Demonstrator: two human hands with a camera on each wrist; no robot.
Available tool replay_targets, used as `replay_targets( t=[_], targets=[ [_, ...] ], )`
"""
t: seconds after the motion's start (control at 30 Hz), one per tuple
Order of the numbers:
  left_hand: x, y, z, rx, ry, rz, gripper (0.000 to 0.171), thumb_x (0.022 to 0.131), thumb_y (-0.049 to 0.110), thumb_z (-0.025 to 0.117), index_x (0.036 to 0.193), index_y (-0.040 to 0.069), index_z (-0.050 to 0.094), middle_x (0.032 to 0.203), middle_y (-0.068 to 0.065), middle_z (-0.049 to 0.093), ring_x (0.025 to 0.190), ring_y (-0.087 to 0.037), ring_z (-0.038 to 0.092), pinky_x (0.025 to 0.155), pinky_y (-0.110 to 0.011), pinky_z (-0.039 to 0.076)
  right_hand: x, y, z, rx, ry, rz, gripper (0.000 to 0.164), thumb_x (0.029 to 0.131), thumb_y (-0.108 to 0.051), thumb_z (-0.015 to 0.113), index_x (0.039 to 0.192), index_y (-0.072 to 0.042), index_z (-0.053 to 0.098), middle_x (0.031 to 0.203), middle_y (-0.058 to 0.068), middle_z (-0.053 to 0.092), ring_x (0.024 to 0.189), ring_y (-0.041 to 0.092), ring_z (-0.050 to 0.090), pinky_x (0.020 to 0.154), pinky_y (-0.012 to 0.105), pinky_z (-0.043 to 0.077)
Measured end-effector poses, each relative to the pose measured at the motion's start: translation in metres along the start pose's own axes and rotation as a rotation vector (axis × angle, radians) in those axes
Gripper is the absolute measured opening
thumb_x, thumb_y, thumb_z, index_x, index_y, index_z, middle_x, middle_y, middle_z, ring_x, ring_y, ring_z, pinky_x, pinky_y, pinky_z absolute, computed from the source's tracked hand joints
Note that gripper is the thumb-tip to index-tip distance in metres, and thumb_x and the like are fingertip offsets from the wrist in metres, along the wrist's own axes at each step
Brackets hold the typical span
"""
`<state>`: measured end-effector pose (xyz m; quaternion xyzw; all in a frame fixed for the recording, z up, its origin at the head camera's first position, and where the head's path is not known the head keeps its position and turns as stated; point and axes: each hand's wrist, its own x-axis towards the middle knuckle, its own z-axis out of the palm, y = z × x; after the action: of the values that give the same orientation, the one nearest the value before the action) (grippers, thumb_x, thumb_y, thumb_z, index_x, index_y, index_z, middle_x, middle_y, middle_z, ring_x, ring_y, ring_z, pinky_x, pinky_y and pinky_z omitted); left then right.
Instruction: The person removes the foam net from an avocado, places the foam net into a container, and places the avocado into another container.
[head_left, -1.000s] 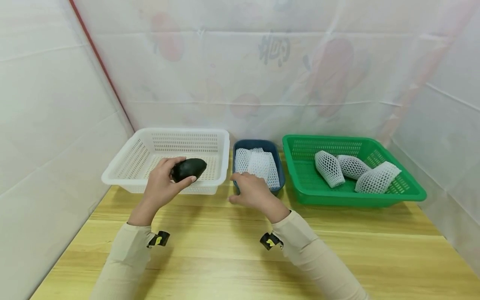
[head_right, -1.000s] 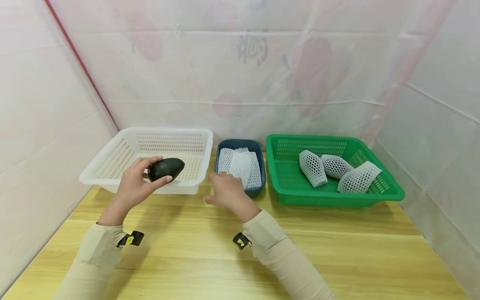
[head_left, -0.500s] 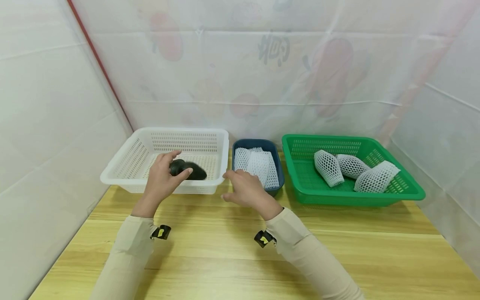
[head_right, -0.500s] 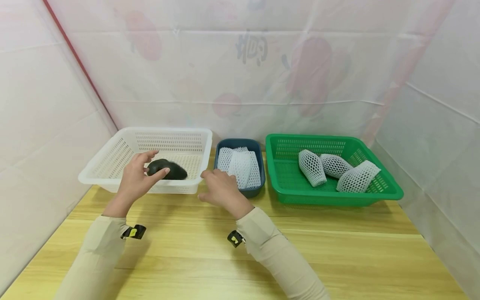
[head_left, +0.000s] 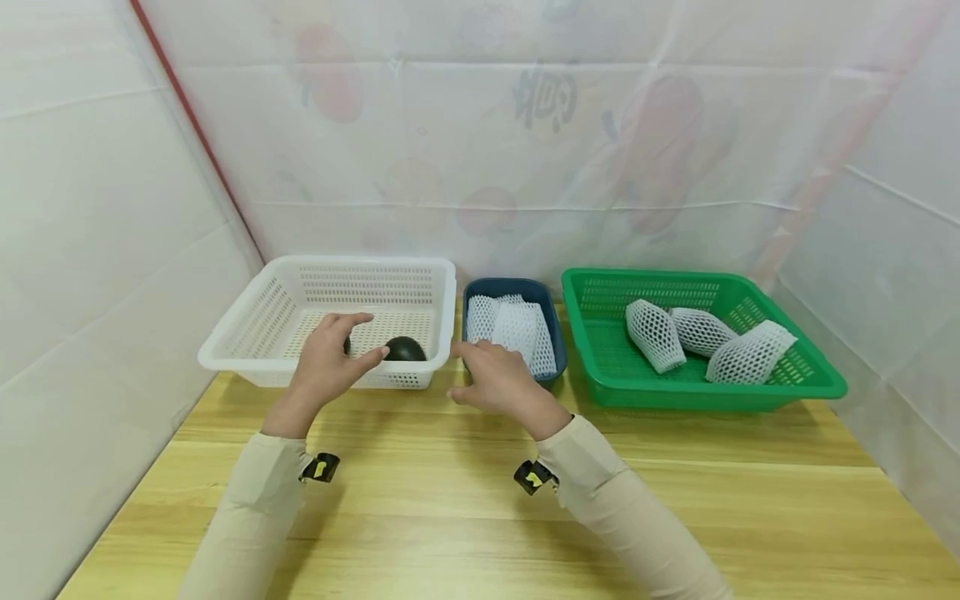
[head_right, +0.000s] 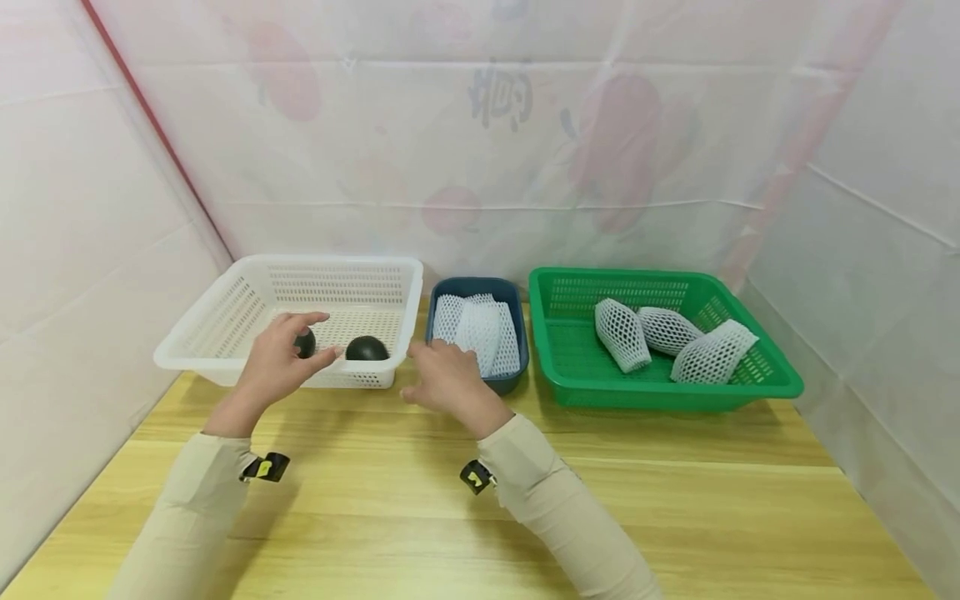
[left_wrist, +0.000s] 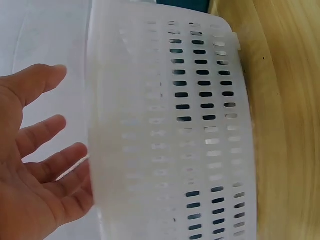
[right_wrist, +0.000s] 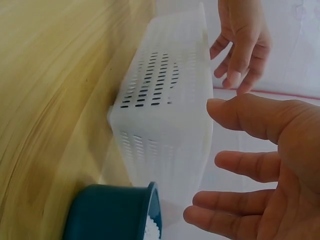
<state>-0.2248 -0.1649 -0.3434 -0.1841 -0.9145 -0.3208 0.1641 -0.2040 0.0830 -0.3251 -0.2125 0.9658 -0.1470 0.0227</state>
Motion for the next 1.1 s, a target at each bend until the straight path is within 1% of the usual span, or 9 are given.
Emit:
replay_targets(
  t=[0.1, 0.2, 0.23, 0.33, 0.43, 0.67, 0.77, 0.9, 1.1],
  targets=[
    [-0.001, 0.005, -0.002, 0.026, -0.066, 0.021, 0.056, 0.080, 0.026, 0.073, 0.127, 0.002, 0.053, 0.116, -0.022, 0.053, 0.098, -0.036, 0.052, 0.083, -0.053, 0.041, -0.003, 0.004, -0.003, -0.016, -0.020, 0.014, 0.053, 0.081, -0.035, 0.071, 0.127, -0.014, 0.055, 0.118, 0.006, 0.058, 0.106, 0.023, 0.053, 0.080, 0.049, 0.042],
    [-0.001, 0.011, -0.004, 0.048, -0.140, 0.047, 0.056, 0.080, 0.029, 0.073, 0.126, 0.003, 0.054, 0.118, -0.020, 0.054, 0.103, -0.037, 0.052, 0.086, -0.053, 0.041, -0.007, 0.010, -0.007, -0.027, -0.023, 0.028, 0.053, 0.081, -0.034, 0.071, 0.127, -0.013, 0.055, 0.118, 0.007, 0.057, 0.106, 0.024, 0.053, 0.081, 0.049, 0.043],
    [-0.001, 0.013, -0.004, 0.053, -0.157, 0.055, 0.056, 0.080, 0.029, 0.073, 0.126, 0.003, 0.055, 0.119, -0.019, 0.054, 0.109, -0.038, 0.050, 0.088, -0.053, 0.040, -0.008, 0.012, -0.008, -0.024, -0.023, 0.033, 0.053, 0.081, -0.034, 0.071, 0.127, -0.013, 0.056, 0.117, 0.007, 0.057, 0.106, 0.024, 0.053, 0.081, 0.049, 0.043],
    [-0.001, 0.020, -0.003, 0.069, -0.183, 0.079, 0.055, 0.080, 0.031, 0.073, 0.124, 0.003, 0.057, 0.119, -0.017, 0.055, 0.108, -0.035, 0.051, 0.088, -0.051, 0.041, -0.010, 0.018, -0.012, -0.018, -0.021, 0.052, 0.055, 0.080, -0.035, 0.072, 0.127, -0.013, 0.055, 0.117, 0.007, 0.057, 0.107, 0.024, 0.052, 0.082, 0.049, 0.043],
    [0.000, 0.028, 0.000, 0.091, -0.186, 0.104, 0.053, 0.079, 0.032, 0.073, 0.122, 0.005, 0.059, 0.116, -0.015, 0.056, 0.105, -0.033, 0.053, 0.086, -0.049, 0.042, -0.013, 0.023, -0.016, -0.019, -0.020, 0.061, 0.056, 0.079, -0.036, 0.072, 0.127, -0.012, 0.055, 0.118, 0.008, 0.057, 0.107, 0.025, 0.052, 0.083, 0.049, 0.043],
    [-0.002, 0.046, 0.012, 0.152, -0.179, 0.228, 0.049, 0.077, 0.034, 0.075, 0.117, 0.008, 0.063, 0.112, -0.011, 0.059, 0.100, -0.029, 0.056, 0.081, -0.045, 0.046, -0.024, 0.036, -0.020, -0.055, -0.034, 0.068, 0.056, 0.079, -0.038, 0.072, 0.127, -0.013, 0.055, 0.118, 0.009, 0.057, 0.107, 0.027, 0.053, 0.081, 0.053, 0.043],
    [-0.004, 0.051, 0.016, 0.178, -0.183, 0.259, 0.049, 0.076, 0.035, 0.075, 0.116, 0.010, 0.063, 0.109, -0.008, 0.059, 0.097, -0.027, 0.056, 0.076, -0.044, 0.047, -0.026, 0.041, -0.022, -0.050, -0.042, 0.062, 0.056, 0.080, -0.038, 0.072, 0.127, -0.012, 0.055, 0.119, 0.011, 0.056, 0.107, 0.028, 0.053, 0.080, 0.054, 0.042],
    [-0.006, 0.057, 0.020, 0.189, -0.186, 0.293, 0.050, 0.075, 0.036, 0.076, 0.116, 0.010, 0.063, 0.107, -0.007, 0.059, 0.094, -0.026, 0.056, 0.074, -0.044, 0.048, -0.029, 0.048, -0.028, -0.041, -0.047, 0.069, 0.057, 0.081, -0.037, 0.071, 0.128, -0.011, 0.054, 0.121, 0.012, 0.055, 0.108, 0.031, 0.052, 0.079, 0.055, 0.041],
    [-0.004, 0.064, 0.028, 0.187, -0.150, 0.368, 0.046, 0.075, 0.034, 0.076, 0.112, 0.010, 0.065, 0.105, -0.006, 0.061, 0.092, -0.025, 0.057, 0.073, -0.042, 0.048, -0.032, 0.059, -0.034, -0.021, -0.045, 0.077, 0.057, 0.082, -0.036, 0.071, 0.129, -0.009, 0.053, 0.123, 0.014, 0.053, 0.109, 0.032, 0.050, 0.080, 0.052, 0.044]
  ],
)
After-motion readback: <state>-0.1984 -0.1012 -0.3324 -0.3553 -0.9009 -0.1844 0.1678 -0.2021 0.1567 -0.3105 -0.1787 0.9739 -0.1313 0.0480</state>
